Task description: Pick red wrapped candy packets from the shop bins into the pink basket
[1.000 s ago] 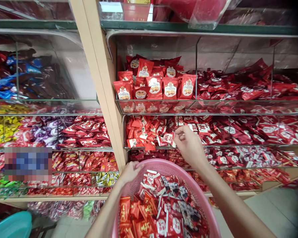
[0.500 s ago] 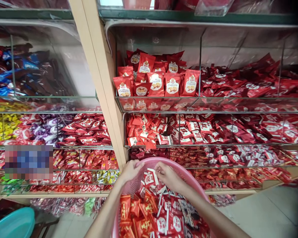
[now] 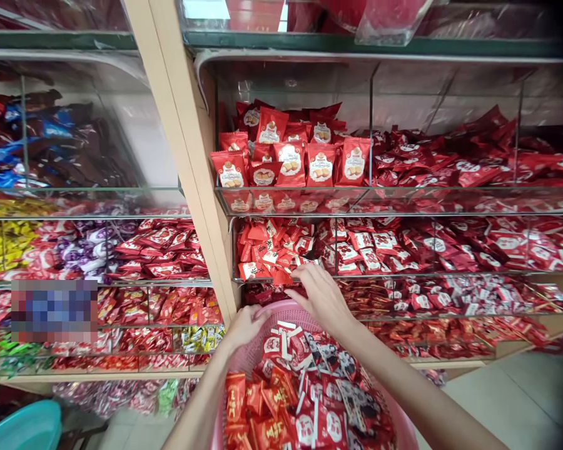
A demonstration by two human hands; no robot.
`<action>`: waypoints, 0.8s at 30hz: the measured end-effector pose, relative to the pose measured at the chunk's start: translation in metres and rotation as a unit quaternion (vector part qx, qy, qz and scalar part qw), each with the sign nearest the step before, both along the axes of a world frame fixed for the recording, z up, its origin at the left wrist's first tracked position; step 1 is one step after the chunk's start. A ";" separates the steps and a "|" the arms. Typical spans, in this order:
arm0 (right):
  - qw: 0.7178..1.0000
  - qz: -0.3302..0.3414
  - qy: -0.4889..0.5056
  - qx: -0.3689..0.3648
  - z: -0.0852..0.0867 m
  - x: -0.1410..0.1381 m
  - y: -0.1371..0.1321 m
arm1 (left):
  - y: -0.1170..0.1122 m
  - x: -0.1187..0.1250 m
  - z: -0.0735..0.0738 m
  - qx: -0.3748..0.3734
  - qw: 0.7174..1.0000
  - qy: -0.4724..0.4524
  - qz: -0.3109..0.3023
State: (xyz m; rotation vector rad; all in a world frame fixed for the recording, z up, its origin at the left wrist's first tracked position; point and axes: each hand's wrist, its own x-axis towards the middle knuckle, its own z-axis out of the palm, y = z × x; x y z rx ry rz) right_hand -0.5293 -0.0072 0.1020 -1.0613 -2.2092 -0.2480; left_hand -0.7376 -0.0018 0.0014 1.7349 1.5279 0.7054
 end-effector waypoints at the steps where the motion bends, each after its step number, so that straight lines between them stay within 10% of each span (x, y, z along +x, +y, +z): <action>1: 1.000 0.004 -0.015 0.017 -0.001 -0.003 0.004 | 0.000 0.000 -0.001 0.009 1.000 0.009 -0.006; 7: 0.996 0.042 0.038 0.062 -0.005 -0.008 0.015 | 0.003 -0.003 -0.007 0.034 0.998 0.042 -0.027; 14: 0.942 0.089 0.309 -0.095 0.009 -0.009 0.016 | 0.004 -0.004 -0.009 0.030 0.999 0.028 -0.023; 24: 0.595 0.110 0.681 -0.413 0.041 -0.021 0.039 | 0.002 -0.003 -0.006 0.023 0.999 0.029 -0.023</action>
